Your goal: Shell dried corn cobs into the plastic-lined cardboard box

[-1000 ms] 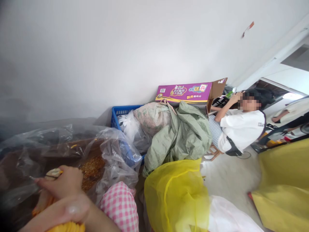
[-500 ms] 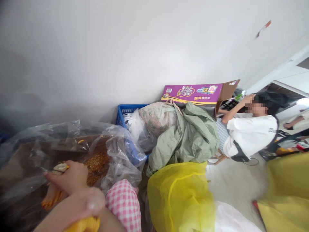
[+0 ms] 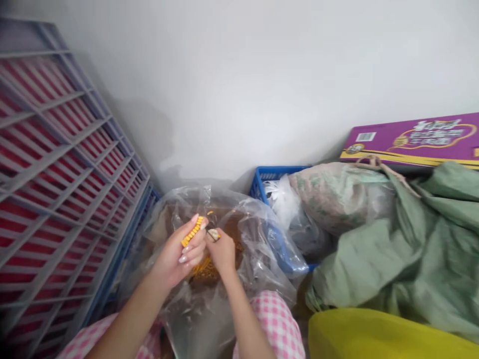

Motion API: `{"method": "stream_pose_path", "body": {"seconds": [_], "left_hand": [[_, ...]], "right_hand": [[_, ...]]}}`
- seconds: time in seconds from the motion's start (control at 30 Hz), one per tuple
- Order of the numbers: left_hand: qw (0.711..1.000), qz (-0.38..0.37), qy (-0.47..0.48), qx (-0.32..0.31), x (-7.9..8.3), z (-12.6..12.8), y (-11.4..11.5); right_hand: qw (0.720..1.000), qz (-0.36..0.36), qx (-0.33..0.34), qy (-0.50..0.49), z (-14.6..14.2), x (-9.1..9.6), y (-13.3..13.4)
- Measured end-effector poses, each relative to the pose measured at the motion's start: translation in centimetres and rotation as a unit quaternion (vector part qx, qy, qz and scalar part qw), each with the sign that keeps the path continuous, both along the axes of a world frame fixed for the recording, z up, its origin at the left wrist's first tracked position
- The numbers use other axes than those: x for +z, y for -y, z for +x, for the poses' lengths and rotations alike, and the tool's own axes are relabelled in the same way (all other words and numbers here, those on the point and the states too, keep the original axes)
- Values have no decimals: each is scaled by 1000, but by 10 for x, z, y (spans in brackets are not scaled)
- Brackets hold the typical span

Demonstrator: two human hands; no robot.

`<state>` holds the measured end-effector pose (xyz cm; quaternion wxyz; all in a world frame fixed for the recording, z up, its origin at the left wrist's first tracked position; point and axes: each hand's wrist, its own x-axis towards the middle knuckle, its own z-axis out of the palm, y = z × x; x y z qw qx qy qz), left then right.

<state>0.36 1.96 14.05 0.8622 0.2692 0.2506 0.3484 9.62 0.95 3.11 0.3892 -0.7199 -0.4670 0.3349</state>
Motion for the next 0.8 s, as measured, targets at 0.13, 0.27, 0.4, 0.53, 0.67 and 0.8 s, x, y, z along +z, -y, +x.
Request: {"method": "stream_pose_path", "body": {"seconds": [0.13, 0.27, 0.4, 0.53, 0.67, 0.8], "left_hand": [[999, 25, -25, -32, -19, -3, -9], [949, 153, -276, 10, -48, -1, -21], [736, 346, -580, -52, -79, -8, -32], [622, 434, -649, -60, -88, -7, -29], [692, 461, -536, -148, -85, 6, -12], [720, 456, -509, -119, -83, 13, 0]], "right_hand": [[1000, 9, -6, 4, 11, -8, 0], [999, 8, -28, 32, 28, -7, 4], [995, 16, -86, 42, 47, -4, 11], [991, 32, -127, -16, 66, 1, 16], [965, 11, -194, -177, 84, 16, 5], [942, -12, -193, -274, 92, 31, -13]]}}
